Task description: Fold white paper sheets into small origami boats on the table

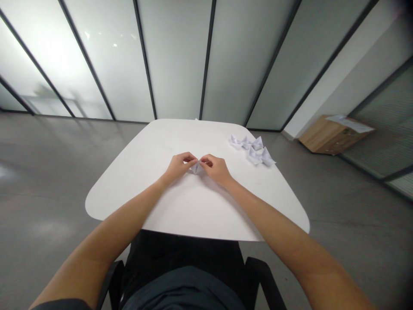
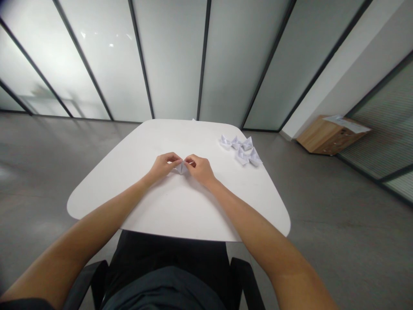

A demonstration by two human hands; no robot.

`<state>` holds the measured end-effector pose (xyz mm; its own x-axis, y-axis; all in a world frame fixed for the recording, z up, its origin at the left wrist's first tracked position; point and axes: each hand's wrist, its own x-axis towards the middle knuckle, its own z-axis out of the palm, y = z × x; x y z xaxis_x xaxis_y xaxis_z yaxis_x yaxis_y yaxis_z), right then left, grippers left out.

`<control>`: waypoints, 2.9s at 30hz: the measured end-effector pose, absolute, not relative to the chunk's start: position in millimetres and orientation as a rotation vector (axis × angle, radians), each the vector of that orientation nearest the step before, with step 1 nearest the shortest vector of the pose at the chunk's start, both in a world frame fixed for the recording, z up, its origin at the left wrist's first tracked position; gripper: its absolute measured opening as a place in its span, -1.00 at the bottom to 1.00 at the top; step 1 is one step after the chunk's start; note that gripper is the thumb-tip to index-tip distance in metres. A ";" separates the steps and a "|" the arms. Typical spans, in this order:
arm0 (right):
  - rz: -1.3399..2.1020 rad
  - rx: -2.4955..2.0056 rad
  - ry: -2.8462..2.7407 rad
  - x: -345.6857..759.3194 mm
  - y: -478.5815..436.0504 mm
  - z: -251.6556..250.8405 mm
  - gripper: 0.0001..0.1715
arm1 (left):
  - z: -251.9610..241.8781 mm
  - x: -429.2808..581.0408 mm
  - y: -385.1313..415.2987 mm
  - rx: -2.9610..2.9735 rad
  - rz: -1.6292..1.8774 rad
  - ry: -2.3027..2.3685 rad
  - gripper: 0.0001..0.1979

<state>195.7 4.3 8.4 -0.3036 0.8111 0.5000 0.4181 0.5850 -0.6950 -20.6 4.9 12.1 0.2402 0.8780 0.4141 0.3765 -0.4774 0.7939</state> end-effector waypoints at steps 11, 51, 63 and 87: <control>0.696 -0.987 -1.817 202.3 9.0 10.6 -0.80 | 5.1 -25.9 14.7 1.597 1.281 1.078 -0.65; 0.971 -1.029 -1.690 201.2 14.8 -2.6 -0.45 | 8.6 -36.2 12.2 1.840 1.115 1.021 -0.46; 0.799 -0.986 -1.697 198.4 15.9 -1.5 -0.56 | 8.4 -23.9 7.3 1.742 1.326 1.064 -0.18; 0.575 -1.057 -1.939 219.4 22.3 1.7 -0.76 | -2.4 -43.2 26.2 1.794 1.153 1.097 -0.55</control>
<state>219.4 22.3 1.7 -0.2983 0.8415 0.4505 0.4596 0.5403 -0.7049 -43.2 26.2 -2.4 0.2349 0.9197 0.3147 0.2687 -0.3726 0.8882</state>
